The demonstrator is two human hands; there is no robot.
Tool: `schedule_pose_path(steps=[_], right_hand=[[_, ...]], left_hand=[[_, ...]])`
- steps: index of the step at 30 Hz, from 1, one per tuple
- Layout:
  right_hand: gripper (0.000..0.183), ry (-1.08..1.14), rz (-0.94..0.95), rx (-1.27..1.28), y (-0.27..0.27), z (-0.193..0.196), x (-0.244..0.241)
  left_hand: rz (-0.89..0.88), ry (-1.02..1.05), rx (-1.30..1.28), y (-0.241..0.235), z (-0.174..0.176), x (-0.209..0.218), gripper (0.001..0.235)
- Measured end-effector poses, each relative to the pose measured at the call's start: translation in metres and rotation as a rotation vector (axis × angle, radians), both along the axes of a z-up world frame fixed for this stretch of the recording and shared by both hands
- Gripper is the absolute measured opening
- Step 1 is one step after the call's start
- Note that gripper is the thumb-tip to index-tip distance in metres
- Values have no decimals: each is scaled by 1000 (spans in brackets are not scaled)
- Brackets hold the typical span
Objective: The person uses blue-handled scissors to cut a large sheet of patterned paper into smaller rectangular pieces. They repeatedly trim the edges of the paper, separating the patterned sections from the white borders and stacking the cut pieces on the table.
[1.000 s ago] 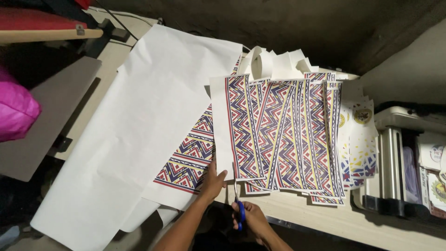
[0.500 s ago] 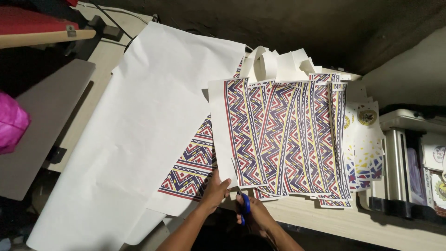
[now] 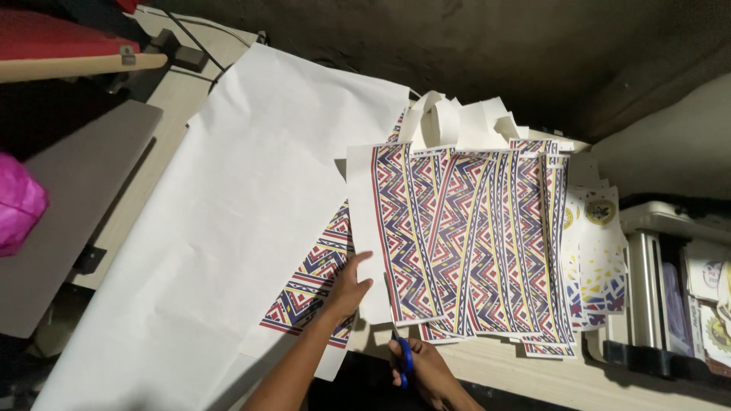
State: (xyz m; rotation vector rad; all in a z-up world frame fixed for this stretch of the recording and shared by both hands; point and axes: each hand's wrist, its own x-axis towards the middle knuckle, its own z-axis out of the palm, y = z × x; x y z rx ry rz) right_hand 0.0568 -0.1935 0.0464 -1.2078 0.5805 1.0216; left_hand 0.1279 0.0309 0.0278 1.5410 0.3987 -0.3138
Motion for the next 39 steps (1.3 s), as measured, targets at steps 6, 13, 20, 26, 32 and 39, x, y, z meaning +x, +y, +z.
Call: schedule_pose_path(steps=[6, 13, 20, 26, 32, 39], right_hand=[[38, 26, -3, -9, 6, 11, 13], [44, 77, -17, 2, 19, 30, 31], [36, 13, -60, 15, 13, -1, 29], [39, -42, -19, -17, 16, 7, 38], [48, 55, -85, -43, 34, 31, 66], [30, -19, -19, -32, 23, -16, 72]], left_hand=[[-96, 25, -84, 4, 12, -1, 67], [-87, -9, -166, -1, -10, -8, 69], [-46, 54, -218, -5, 14, -6, 69], [-55, 58, -190, -3, 17, -7, 70], [-92, 19, -189, -4, 10, -10, 71], [-87, 31, -130, 2, 15, 2, 68]])
